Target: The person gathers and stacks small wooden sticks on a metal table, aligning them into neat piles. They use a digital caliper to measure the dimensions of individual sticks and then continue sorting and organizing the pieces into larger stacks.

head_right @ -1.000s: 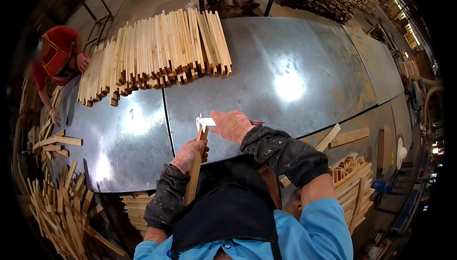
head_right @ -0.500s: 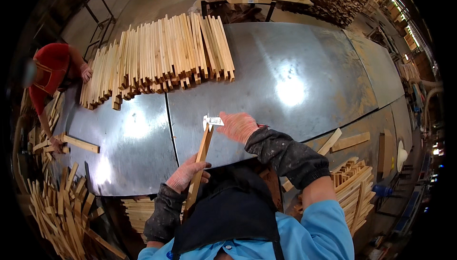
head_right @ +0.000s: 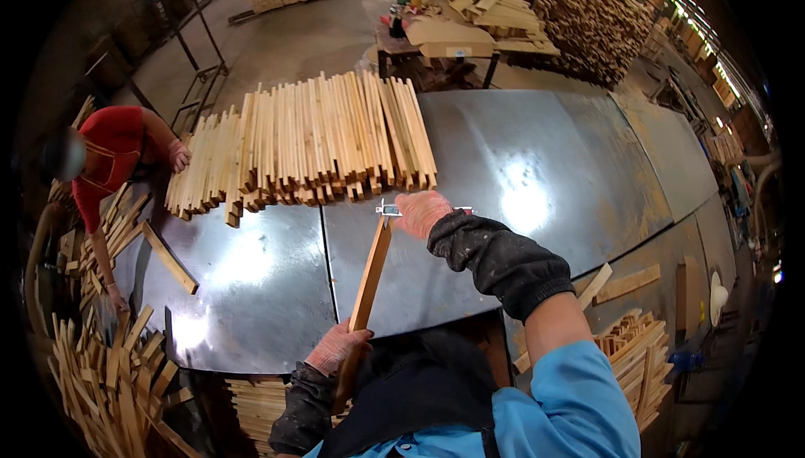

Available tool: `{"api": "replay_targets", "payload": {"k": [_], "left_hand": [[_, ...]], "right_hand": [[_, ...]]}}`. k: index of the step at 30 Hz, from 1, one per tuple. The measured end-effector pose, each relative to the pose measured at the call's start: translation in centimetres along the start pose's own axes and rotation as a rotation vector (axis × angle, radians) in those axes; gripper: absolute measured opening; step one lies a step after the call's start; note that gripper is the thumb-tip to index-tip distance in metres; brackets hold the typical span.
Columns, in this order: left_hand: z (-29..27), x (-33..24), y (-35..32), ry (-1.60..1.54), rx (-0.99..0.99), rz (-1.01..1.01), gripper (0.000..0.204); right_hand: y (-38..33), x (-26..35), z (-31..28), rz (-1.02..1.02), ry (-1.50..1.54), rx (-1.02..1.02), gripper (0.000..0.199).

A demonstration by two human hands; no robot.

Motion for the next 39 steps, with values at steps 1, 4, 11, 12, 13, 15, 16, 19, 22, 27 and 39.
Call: {"api": "replay_targets", "payload": {"k": [1, 4, 11, 12, 13, 15, 16, 19, 22, 27, 39], "left_hand": [[-0.6, 0.4, 0.5, 0.04, -0.031, -0.006, 0.043], [-2.5, 1.0, 1.0, -0.012, -0.071, 0.047, 0.034], [-5.8, 1.3, 1.1, -0.123, -0.133, 0.153, 0.023], [-6.0, 1.1, 0.7, -0.112, -0.131, 0.161, 0.022], [-6.2, 0.8, 0.1, -0.1, -0.128, 0.169, 0.022], [-6.4, 1.0, -0.3, -0.113, -0.137, 0.167, 0.021], [-6.6, 1.7, -0.3, -0.138, -0.148, 0.157, 0.021], [-6.6, 3.4, 0.2, -0.133, -0.226, 0.165, 0.023], [-6.1, 3.7, 0.3, -0.117, -0.29, 0.222, 0.025], [-6.0, 4.3, 0.7, -0.014, -0.336, 0.281, 0.032], [-6.4, 3.5, 0.4, 0.247, -0.458, 0.297, 0.046]], "right_hand": [[1.0, 0.8, -0.5, -0.015, -0.038, 0.01, 0.042], [3.7, 3.3, -2.2, -0.045, -0.047, -0.005, 0.041], [7.8, 9.1, -4.2, -0.098, -0.135, 0.005, 0.043], [7.9, 9.6, -4.3, -0.111, -0.141, -0.001, 0.043], [8.0, 10.0, -4.5, -0.123, -0.146, -0.007, 0.044], [8.0, 10.4, -4.8, -0.123, -0.144, 0.001, 0.043], [7.9, 10.6, -5.0, -0.122, -0.14, 0.004, 0.043], [7.5, 10.3, -5.5, -0.078, -0.121, -0.007, 0.043], [6.5, 9.1, -6.2, -0.1, -0.105, -0.036, 0.043], [5.5, 7.3, -6.1, -0.092, -0.095, -0.11, 0.046], [3.5, 5.5, -6.0, -0.01, -0.05, -0.141, 0.044]]}}
Point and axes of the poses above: each hand's wrist, its own y-axis towards the middle knuckle, its own z-axis out of the palm, x = y × z, the point moved 8 cm from there along y, towards the middle knuckle, and after that the axes turned 15 degrees about -x, right-handed, at the moved point
